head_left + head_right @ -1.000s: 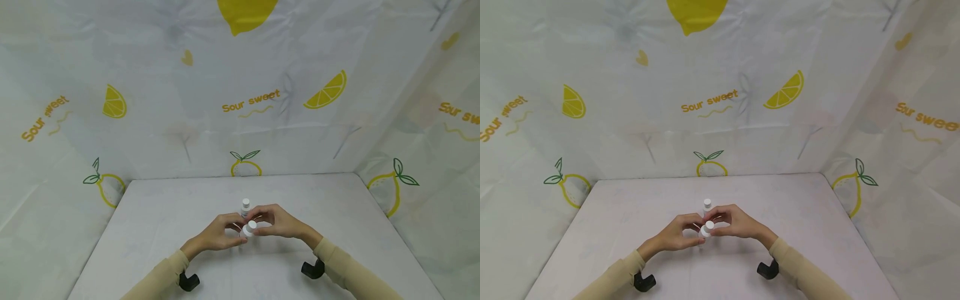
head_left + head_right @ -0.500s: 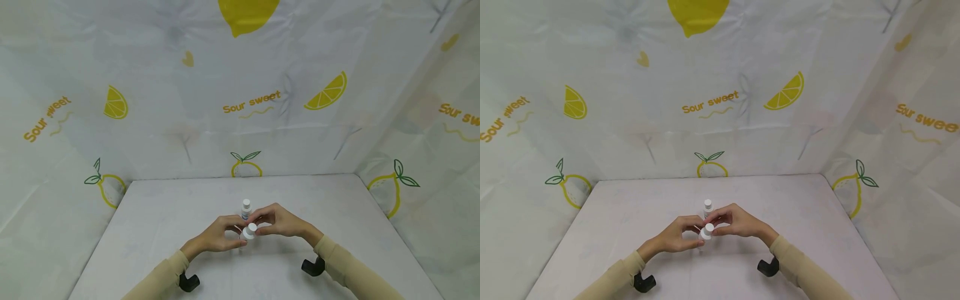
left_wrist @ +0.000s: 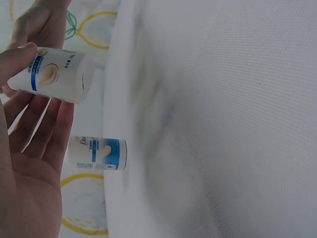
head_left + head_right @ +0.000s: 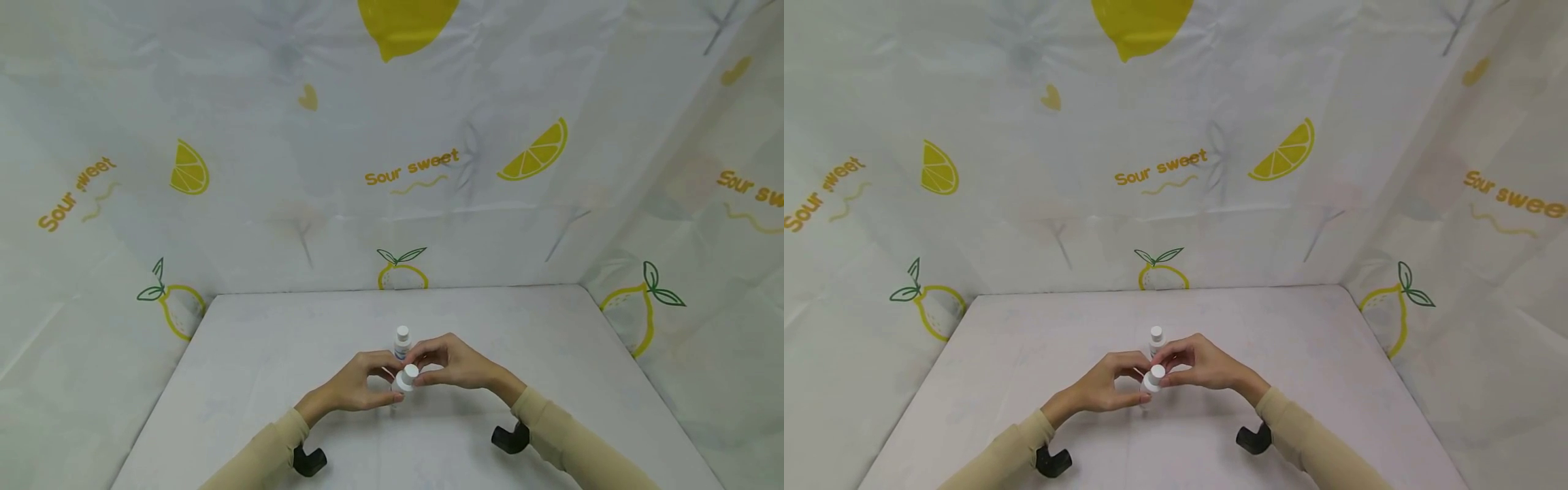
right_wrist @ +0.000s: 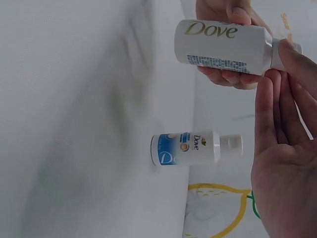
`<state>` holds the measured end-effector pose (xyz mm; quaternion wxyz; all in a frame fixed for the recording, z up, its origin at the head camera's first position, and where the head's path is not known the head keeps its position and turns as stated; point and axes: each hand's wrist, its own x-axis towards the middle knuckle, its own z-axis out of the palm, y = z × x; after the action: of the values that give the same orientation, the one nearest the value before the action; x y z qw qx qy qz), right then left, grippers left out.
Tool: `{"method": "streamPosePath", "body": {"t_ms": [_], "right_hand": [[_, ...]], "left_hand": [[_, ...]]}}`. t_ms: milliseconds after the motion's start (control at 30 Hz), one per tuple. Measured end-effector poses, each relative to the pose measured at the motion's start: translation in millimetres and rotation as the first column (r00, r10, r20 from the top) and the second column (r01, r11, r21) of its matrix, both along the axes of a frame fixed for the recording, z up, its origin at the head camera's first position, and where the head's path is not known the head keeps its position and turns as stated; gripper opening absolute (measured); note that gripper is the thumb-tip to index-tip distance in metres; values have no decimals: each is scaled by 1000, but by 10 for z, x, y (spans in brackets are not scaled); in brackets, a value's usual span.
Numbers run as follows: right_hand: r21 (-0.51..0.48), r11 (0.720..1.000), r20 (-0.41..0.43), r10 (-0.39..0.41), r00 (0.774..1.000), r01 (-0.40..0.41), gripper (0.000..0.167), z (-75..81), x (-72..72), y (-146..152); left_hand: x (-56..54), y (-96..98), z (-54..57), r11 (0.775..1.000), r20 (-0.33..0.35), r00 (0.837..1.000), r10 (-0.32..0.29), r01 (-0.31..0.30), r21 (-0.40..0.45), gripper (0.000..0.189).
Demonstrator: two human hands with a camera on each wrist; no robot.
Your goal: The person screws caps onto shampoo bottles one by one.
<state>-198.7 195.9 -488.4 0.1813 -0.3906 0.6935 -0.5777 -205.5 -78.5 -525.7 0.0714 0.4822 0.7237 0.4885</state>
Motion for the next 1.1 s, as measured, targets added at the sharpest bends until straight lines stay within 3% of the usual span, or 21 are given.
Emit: {"method": "streamPosePath", "body": {"t_ms": [300,500,733,867,1100], "right_hand": [[-3,989,-126,-149,981,150,23,-21,56,-73],[-21,975,-157,-223,962,222,23,-52,99,-105],[-25,968,-163,-251,954,250,23,-69,137,-121],[-24,965,-175,-262,949,262,23,-85,138,-129],[0,966,-175,-253,952,257,23,-99,142,-135]], "left_hand": [[-3,11,-5,996,-3,996,86,-86,26,35],[3,19,-8,991,-5,992,127,-127,39,32],[13,32,-10,990,-22,991,131,-129,54,32],[21,39,-18,989,6,990,138,-139,45,32],[14,40,-113,991,17,992,122,-123,46,34]]}}
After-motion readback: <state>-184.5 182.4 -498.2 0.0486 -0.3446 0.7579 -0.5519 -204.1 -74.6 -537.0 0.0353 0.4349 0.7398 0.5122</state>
